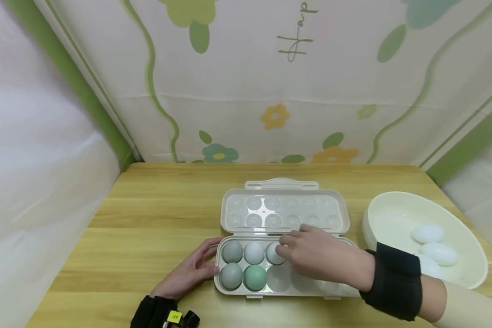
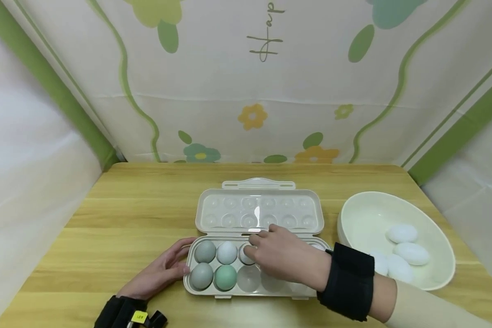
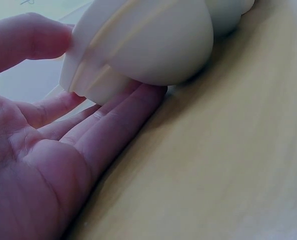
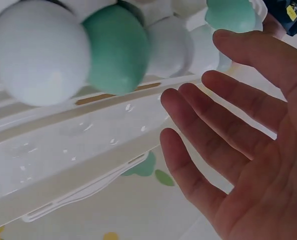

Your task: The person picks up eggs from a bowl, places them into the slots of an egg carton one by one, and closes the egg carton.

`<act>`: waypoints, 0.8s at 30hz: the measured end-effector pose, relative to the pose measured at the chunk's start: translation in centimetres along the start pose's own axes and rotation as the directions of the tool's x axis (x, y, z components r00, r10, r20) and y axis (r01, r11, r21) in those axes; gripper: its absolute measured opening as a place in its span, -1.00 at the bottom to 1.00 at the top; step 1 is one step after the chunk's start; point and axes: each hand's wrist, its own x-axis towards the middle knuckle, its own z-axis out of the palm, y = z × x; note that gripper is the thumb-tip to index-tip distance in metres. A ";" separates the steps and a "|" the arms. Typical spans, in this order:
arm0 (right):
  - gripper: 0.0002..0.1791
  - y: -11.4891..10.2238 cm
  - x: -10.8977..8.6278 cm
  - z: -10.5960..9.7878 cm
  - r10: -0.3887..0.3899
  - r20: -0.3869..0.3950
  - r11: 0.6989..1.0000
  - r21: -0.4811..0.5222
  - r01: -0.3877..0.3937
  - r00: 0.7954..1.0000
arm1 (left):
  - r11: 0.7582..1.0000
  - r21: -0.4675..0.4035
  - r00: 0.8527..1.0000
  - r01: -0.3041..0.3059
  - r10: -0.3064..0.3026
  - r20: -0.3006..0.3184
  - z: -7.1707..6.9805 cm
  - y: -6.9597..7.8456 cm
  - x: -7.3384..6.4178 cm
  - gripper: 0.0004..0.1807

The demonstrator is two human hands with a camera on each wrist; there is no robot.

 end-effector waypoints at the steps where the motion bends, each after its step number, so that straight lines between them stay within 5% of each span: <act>1: -0.89 0.1 -0.3 0.1 0.009 -0.003 1.000 0.004 -0.009 1.000 | 1.000 -0.004 1.000 0.001 -0.001 0.002 0.0 0.0 0.0 -0.39; 18: -0.62 3.6 -6.9 0.0 0.223 0.025 0.969 0.108 -0.224 0.975 | 0.997 -0.071 0.999 -0.020 0.022 0.035 0.0 0.0 -0.3 -0.39; 24: -0.58 6.0 -10.4 0.1 0.312 -0.057 0.949 0.076 -0.307 0.948 | 0.997 -0.076 0.999 -0.032 0.034 0.035 0.0 -0.1 -0.1 -0.39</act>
